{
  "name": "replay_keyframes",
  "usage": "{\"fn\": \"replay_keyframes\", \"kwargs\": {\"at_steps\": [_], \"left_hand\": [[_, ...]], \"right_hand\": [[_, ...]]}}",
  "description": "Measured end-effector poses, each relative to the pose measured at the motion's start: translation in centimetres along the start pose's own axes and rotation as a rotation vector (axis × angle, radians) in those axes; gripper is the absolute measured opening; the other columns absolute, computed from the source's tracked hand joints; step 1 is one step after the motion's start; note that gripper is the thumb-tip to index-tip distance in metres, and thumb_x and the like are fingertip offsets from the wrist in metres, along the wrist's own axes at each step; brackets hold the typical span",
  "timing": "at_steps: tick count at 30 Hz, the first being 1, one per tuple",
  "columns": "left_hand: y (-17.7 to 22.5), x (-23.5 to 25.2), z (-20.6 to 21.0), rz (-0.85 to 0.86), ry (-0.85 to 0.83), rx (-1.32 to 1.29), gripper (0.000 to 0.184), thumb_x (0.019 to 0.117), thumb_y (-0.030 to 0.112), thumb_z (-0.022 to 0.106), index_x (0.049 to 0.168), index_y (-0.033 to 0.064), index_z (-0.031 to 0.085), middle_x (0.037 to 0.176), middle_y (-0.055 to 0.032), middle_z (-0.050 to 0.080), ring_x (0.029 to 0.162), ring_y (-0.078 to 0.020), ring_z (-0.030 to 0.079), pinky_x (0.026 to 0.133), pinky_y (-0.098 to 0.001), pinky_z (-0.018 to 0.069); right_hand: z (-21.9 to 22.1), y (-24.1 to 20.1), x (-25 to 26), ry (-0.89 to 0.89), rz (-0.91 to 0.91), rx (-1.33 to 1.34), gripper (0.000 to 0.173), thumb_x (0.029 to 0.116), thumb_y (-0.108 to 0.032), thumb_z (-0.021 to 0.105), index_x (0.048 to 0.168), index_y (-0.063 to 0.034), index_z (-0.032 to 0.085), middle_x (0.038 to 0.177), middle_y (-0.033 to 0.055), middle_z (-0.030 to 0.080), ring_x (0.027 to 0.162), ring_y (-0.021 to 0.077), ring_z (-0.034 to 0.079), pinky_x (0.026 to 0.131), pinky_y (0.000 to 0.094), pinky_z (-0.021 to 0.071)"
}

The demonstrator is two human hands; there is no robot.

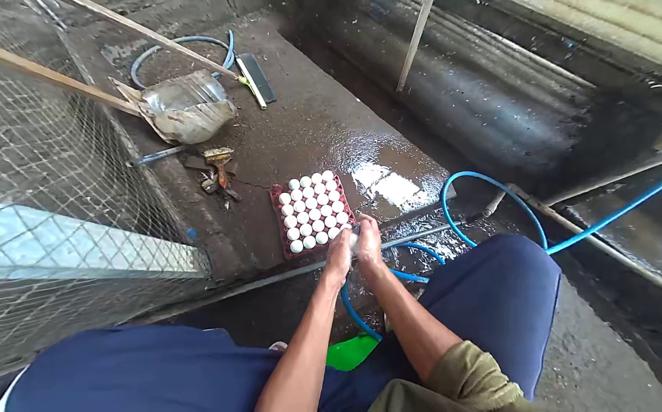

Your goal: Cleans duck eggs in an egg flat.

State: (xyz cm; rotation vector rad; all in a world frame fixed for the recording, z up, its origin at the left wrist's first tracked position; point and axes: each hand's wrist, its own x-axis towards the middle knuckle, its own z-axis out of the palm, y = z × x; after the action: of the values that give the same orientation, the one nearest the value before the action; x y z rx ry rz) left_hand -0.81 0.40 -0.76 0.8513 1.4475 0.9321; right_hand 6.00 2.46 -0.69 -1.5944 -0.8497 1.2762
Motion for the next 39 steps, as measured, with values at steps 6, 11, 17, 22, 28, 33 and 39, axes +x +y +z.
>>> {"fn": "replay_keyframes", "kwargs": {"at_steps": [6, 11, 17, 22, 28, 33, 39], "left_hand": [[-0.3, 0.2, 0.0, -0.039, -0.068, -0.041, 0.051, 0.1133, 0.03, 0.023, 0.137, -0.0033, 0.053, 0.129, -0.02, 0.059, 0.116, -0.0229, 0.057, 0.1, -0.0412, 0.0468], [-0.2, 0.1, -0.8, -0.142, -0.123, -0.057, 0.054, 0.1136, 0.034, 0.019, 0.146, 0.0004, 0.047, 0.138, -0.0187, 0.057, 0.122, -0.0221, 0.057, 0.103, -0.0409, 0.0461], [0.1, 0.5, -1.3, -0.183, -0.231, -0.103, 0.028, 0.1102, 0.032, 0.037, 0.119, 0.0106, 0.053, 0.077, 0.0003, 0.056, 0.053, -0.0041, 0.045, 0.045, -0.0187, 0.0365], [-0.8, 0.5, -0.9, -0.012, -0.116, -0.128, 0.053, 0.1133, 0.03, 0.022, 0.155, -0.0006, 0.032, 0.159, -0.0197, 0.037, 0.144, -0.023, 0.04, 0.119, -0.0407, 0.0328], [-0.9, 0.3, 0.3, 0.039, -0.003, -0.004, 0.049, 0.1127, 0.023, 0.024, 0.143, -0.009, 0.046, 0.142, -0.0265, 0.052, 0.132, -0.0287, 0.052, 0.113, -0.0435, 0.0401], [0.1, -0.4, 0.9, -0.032, 0.04, 0.024, 0.047, 0.1128, 0.031, 0.024, 0.124, 0.0012, 0.058, 0.111, -0.0116, 0.061, 0.099, -0.0149, 0.059, 0.083, -0.0326, 0.0493], [-0.3, -0.2, 0.2, -0.063, -0.005, -0.001, 0.052, 0.1133, 0.031, 0.022, 0.144, -0.0012, 0.049, 0.139, -0.0199, 0.056, 0.126, -0.0234, 0.055, 0.105, -0.0428, 0.0449]], "right_hand": [[-0.3, 0.0, 0.8, 0.026, -0.004, -0.039, 0.04, 0.1077, -0.015, 0.037, 0.141, 0.0019, 0.051, 0.132, 0.0219, 0.061, 0.12, 0.028, 0.059, 0.101, 0.0476, 0.0481], [-0.2, 0.5, 0.2, 0.002, 0.018, -0.046, 0.042, 0.1061, -0.015, 0.039, 0.144, 0.0005, 0.05, 0.134, 0.0217, 0.061, 0.122, 0.0285, 0.059, 0.101, 0.0487, 0.0479], [-0.7, 0.9, 1.8, -0.035, 0.441, 0.41, 0.032, 0.1087, -0.027, 0.038, 0.115, -0.0027, 0.058, 0.089, 0.0136, 0.06, 0.072, 0.023, 0.059, 0.062, 0.0423, 0.0519], [0.0, 0.8, -1.1, -0.052, -0.08, -0.092, 0.044, 0.107, -0.016, 0.03, 0.137, 0.001, 0.058, 0.134, 0.0185, 0.063, 0.122, 0.0231, 0.061, 0.103, 0.0447, 0.0488], [-0.3, 0.3, -0.8, -0.069, -0.01, -0.188, 0.041, 0.108, -0.014, 0.038, 0.141, 0.0066, 0.051, 0.138, 0.0257, 0.058, 0.129, 0.0323, 0.057, 0.109, 0.0477, 0.0459], [-0.6, -0.5, 1.2, 0.003, 0.106, -0.005, 0.043, 0.1079, -0.018, 0.043, 0.147, -0.0012, 0.046, 0.136, 0.024, 0.059, 0.124, 0.0322, 0.058, 0.104, 0.0513, 0.0475], [-0.1, 0.1, -0.2, -0.022, 0.069, -0.017, 0.043, 0.108, -0.018, 0.037, 0.145, -0.0019, 0.051, 0.137, 0.0232, 0.06, 0.127, 0.032, 0.058, 0.105, 0.0528, 0.047]]}}
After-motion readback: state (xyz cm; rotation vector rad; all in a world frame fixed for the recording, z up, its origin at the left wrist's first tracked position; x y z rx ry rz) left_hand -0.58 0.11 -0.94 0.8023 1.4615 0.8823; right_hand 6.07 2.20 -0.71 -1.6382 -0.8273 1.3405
